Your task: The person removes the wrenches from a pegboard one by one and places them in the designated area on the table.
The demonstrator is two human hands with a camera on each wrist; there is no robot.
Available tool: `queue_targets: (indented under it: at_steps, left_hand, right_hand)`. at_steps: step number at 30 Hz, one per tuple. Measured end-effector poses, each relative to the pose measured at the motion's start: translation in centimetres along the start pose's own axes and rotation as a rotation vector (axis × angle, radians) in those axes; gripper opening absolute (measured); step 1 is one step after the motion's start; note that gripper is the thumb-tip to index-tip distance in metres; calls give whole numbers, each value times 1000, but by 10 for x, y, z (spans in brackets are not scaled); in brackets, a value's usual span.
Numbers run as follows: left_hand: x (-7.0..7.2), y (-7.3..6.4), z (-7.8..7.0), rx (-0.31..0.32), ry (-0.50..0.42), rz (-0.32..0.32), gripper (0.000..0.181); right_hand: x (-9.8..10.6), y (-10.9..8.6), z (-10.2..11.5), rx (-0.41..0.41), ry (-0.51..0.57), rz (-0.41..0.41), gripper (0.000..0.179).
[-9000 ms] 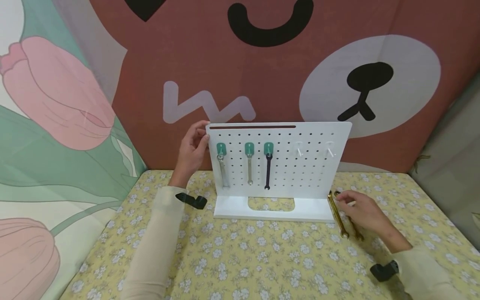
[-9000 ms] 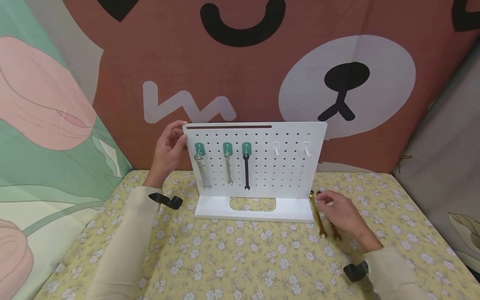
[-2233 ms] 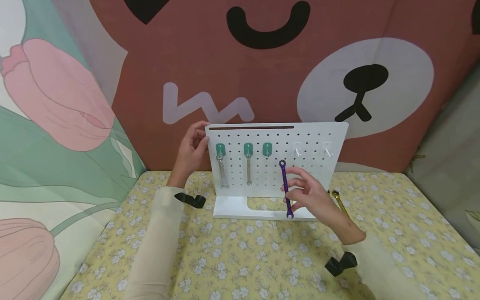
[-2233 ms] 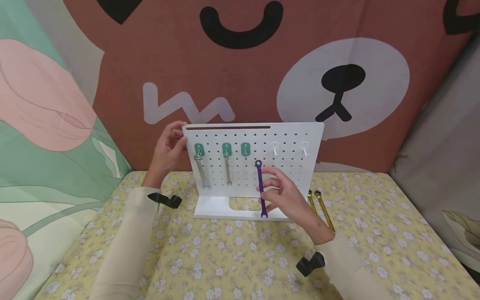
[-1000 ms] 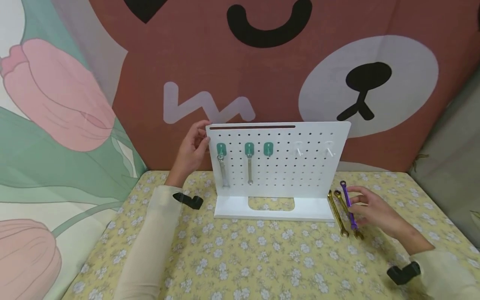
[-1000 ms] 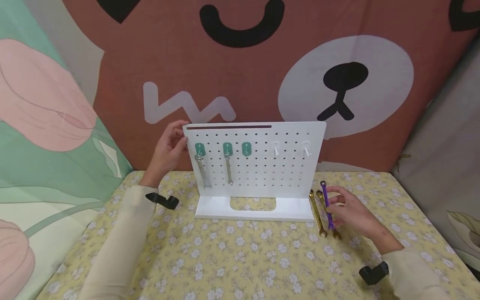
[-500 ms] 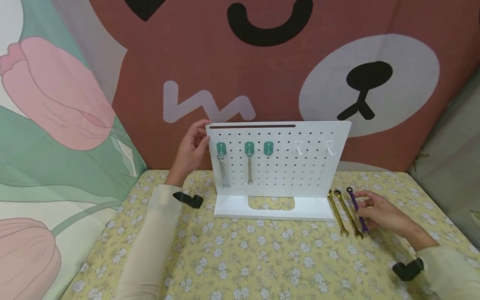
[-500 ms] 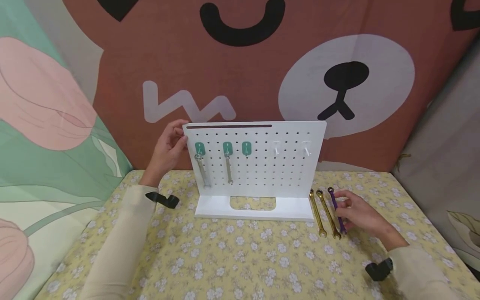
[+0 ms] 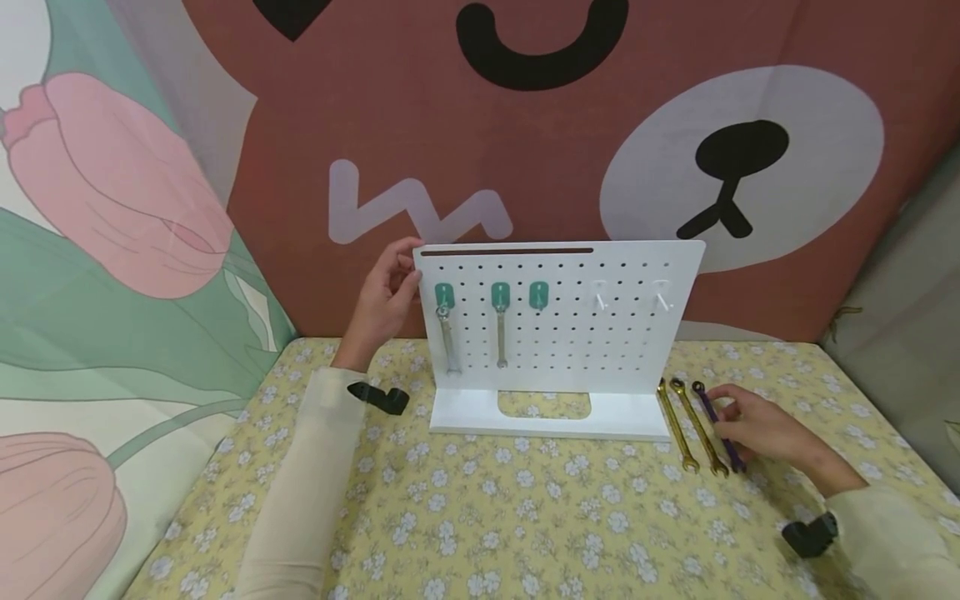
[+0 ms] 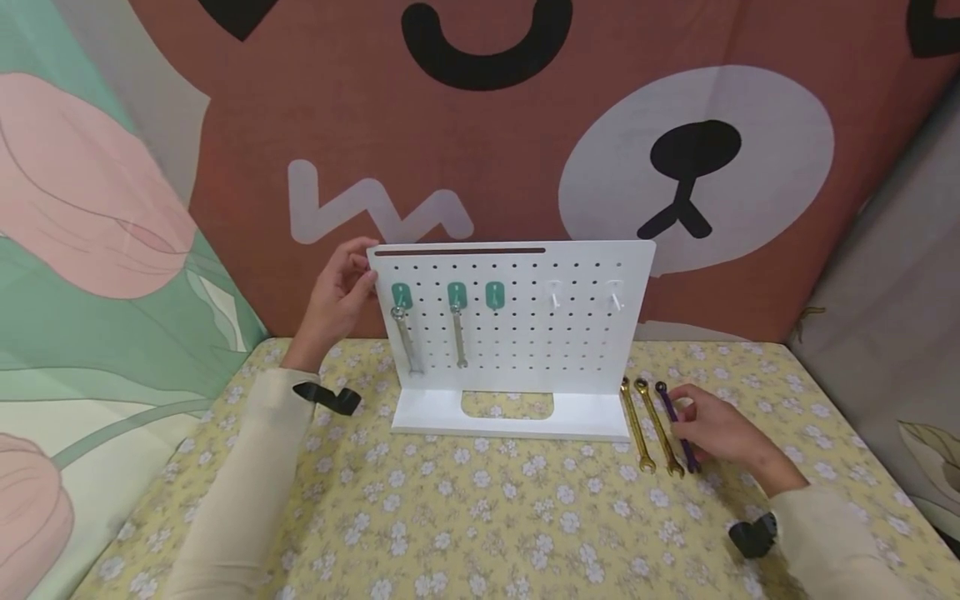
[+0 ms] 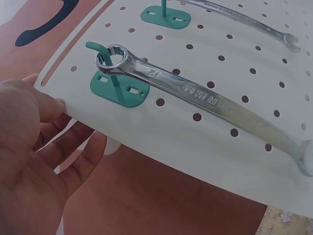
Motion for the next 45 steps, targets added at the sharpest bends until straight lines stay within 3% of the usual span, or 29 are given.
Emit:
queue_targets:
  at_steps: [11, 26, 30, 33, 39, 45]
  left_hand:
    - [-1, 0, 3, 13, 5, -3, 40]
    - [-1, -1, 1, -5, 0, -4, 40]
    - [0, 0, 1, -3, 6, -7, 40]
    - [0, -1, 2, 0, 9, -6, 40]
    - [-1, 1, 0, -2, -3, 5, 40]
    - [0, -1, 1, 16, -7, 9, 39]
  right_hand:
    - [1, 2, -2, -1, -27, -14, 52]
    - [3, -3, 0, 5, -164, -80, 47]
    - [2, -5, 11, 104, -254, -125, 46]
    - [-2, -10, 28, 234, -290, -194, 43]
    - [-29, -25, 60, 407, -143, -242, 36]
    - [-68, -22, 79, 422, 130, -174, 33]
Point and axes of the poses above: each hand's wrist, its own y-axis towards the middle knuckle, its own x-axis out of the back of the hand, z = x × y, the point moved 8 cm from there along y, towards the middle knuckle, and after that the axes turned 15 degrees about y, right-handed, at the moved point
